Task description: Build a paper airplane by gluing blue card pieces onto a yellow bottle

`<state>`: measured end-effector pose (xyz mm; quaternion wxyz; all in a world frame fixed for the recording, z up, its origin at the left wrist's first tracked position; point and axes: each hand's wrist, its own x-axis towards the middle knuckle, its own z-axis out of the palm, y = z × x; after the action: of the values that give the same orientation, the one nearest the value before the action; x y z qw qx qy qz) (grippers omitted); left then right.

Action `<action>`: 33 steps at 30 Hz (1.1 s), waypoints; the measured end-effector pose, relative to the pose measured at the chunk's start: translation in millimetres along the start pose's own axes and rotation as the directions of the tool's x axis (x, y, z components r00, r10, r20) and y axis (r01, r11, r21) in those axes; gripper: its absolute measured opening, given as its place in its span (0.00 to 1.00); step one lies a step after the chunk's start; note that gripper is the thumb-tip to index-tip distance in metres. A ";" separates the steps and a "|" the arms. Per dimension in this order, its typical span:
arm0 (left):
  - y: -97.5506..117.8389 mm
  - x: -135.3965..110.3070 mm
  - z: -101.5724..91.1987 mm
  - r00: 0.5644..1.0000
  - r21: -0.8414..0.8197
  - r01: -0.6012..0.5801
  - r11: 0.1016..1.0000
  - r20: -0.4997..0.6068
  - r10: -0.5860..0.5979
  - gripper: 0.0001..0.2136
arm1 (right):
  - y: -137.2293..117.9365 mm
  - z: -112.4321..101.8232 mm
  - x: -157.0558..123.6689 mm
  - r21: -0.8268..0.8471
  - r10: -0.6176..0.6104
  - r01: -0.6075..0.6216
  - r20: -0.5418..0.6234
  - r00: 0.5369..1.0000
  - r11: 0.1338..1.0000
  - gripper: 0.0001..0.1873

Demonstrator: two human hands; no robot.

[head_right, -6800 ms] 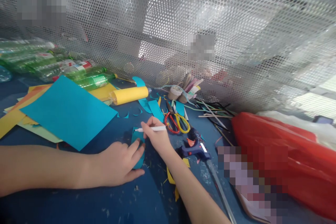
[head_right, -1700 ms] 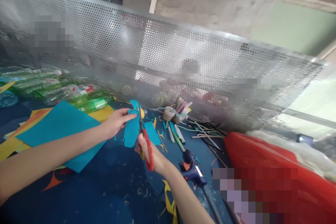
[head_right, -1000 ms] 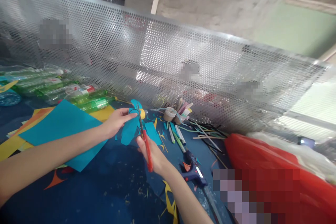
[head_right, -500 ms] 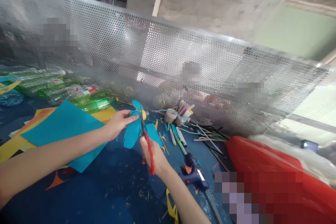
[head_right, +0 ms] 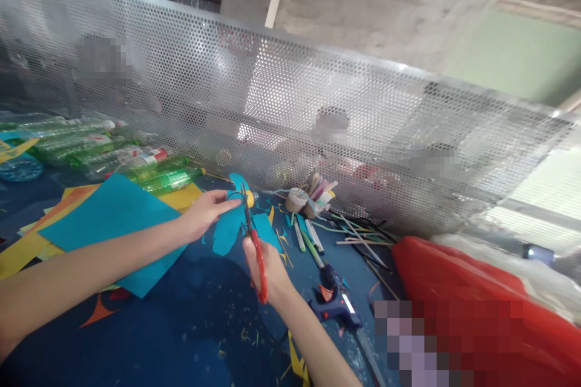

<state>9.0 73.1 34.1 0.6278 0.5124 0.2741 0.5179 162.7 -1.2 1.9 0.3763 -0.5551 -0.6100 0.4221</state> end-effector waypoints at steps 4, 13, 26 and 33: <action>0.6 0.8 -1.3 0.999 -0.039 0.008 0.999 0.035 -0.006 0.10 | 1.3 -0.1 -0.5 -0.060 -0.026 0.023 -0.036 0.999 0.998 0.28; -0.9 5.0 -5.1 0.998 -0.073 0.026 0.997 0.054 -0.022 0.10 | -2.5 -1.4 -3.8 -0.129 -0.050 0.042 -0.059 0.997 0.991 0.27; 3.3 8.2 -11.2 0.997 0.005 0.043 0.999 0.065 -0.043 0.10 | 2.0 -6.3 -0.6 -0.137 -0.023 0.013 -0.071 0.997 0.991 0.26; 7.0 10.5 -16.2 0.999 0.153 0.023 0.988 0.021 -0.027 0.09 | 2.5 -6.2 -1.0 -0.146 0.004 -0.017 -0.088 0.996 0.989 0.25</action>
<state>-4.5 88.2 37.2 0.5962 0.5613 0.3122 0.4816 169.4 -1.5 1.8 0.3585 -0.6024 -0.6194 0.3535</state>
